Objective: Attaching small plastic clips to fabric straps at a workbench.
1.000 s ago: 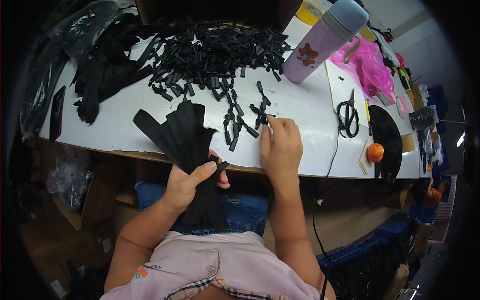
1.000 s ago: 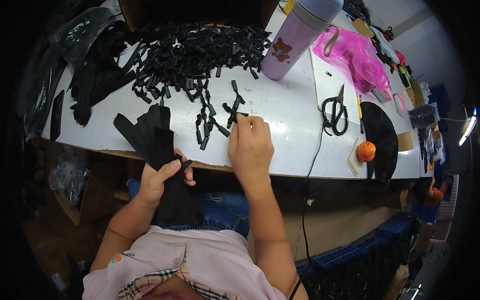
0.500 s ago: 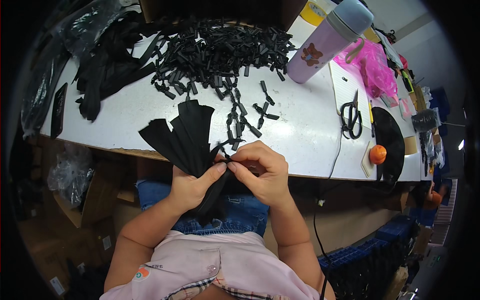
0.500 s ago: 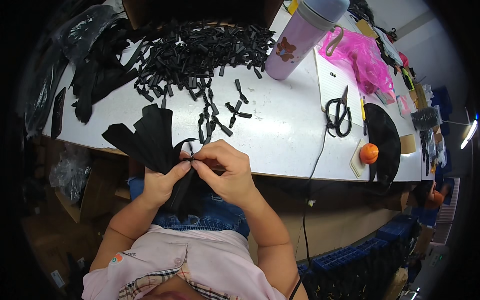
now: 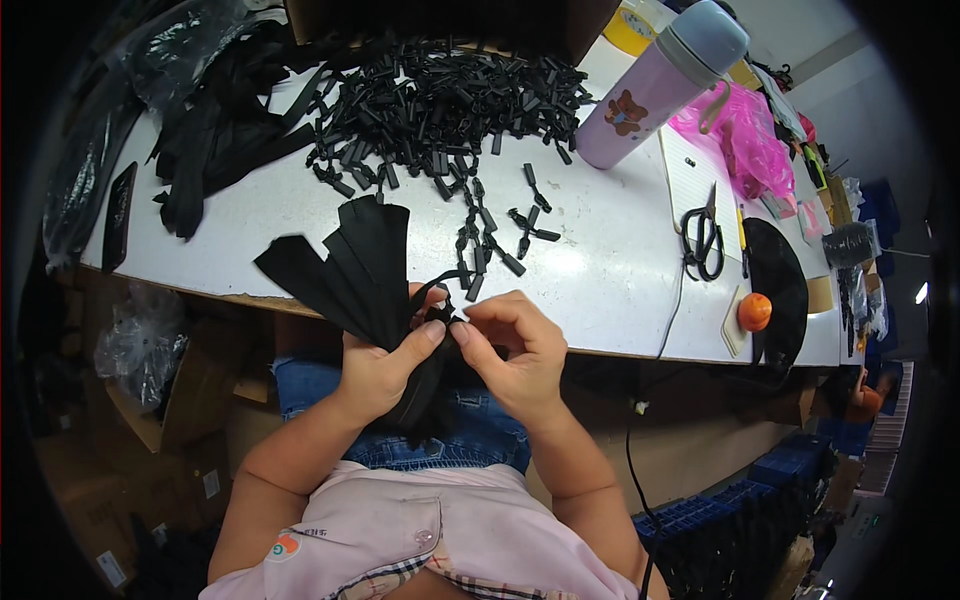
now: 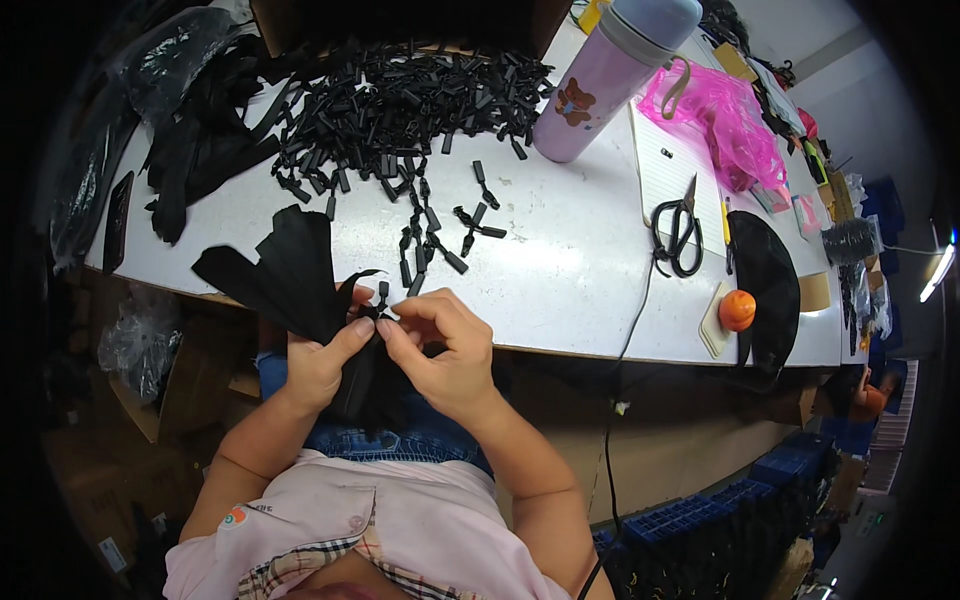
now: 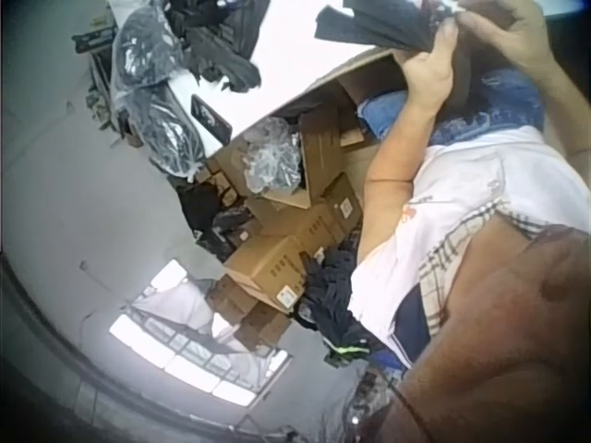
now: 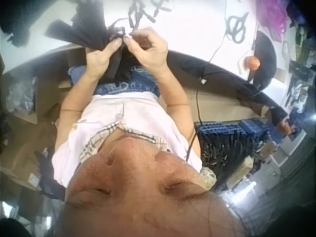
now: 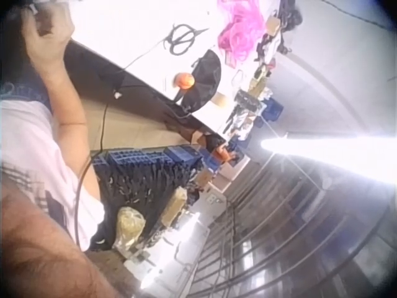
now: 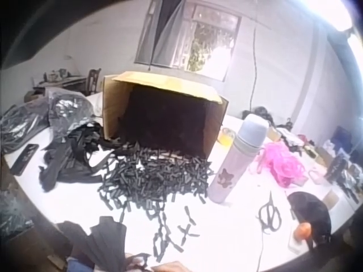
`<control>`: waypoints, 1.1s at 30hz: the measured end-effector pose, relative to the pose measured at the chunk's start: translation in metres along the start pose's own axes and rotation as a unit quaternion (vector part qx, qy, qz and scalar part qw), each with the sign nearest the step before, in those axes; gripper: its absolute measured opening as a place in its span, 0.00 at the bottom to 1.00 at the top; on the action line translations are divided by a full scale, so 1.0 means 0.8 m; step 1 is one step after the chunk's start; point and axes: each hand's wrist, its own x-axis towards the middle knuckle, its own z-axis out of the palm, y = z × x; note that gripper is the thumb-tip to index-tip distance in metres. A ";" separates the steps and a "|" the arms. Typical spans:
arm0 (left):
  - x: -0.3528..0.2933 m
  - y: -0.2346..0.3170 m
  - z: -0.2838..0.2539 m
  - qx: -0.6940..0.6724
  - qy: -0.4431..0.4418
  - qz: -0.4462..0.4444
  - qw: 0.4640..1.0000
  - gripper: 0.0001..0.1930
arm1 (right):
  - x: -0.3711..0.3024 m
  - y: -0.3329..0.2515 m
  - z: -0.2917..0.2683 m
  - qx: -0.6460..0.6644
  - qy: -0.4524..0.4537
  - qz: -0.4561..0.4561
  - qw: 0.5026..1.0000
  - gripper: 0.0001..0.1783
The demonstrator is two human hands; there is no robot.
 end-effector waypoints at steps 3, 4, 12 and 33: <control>0.000 -0.006 -0.014 0.107 -0.063 0.036 0.992 0.12 | -0.009 0.006 0.009 0.089 -0.007 0.059 0.994 0.04; -0.001 -0.005 -0.013 0.107 -0.063 0.035 0.992 0.12 | -0.010 0.008 0.011 0.112 0.002 0.059 0.992 0.04; 0.000 0.021 -0.005 0.025 -0.058 -0.086 0.994 0.10 | -0.011 0.004 0.010 0.239 -0.015 0.135 0.962 0.04; 0.003 0.022 -0.012 0.104 -0.134 -0.044 0.985 0.08 | -0.013 0.005 -0.001 0.236 -0.104 0.164 0.952 0.04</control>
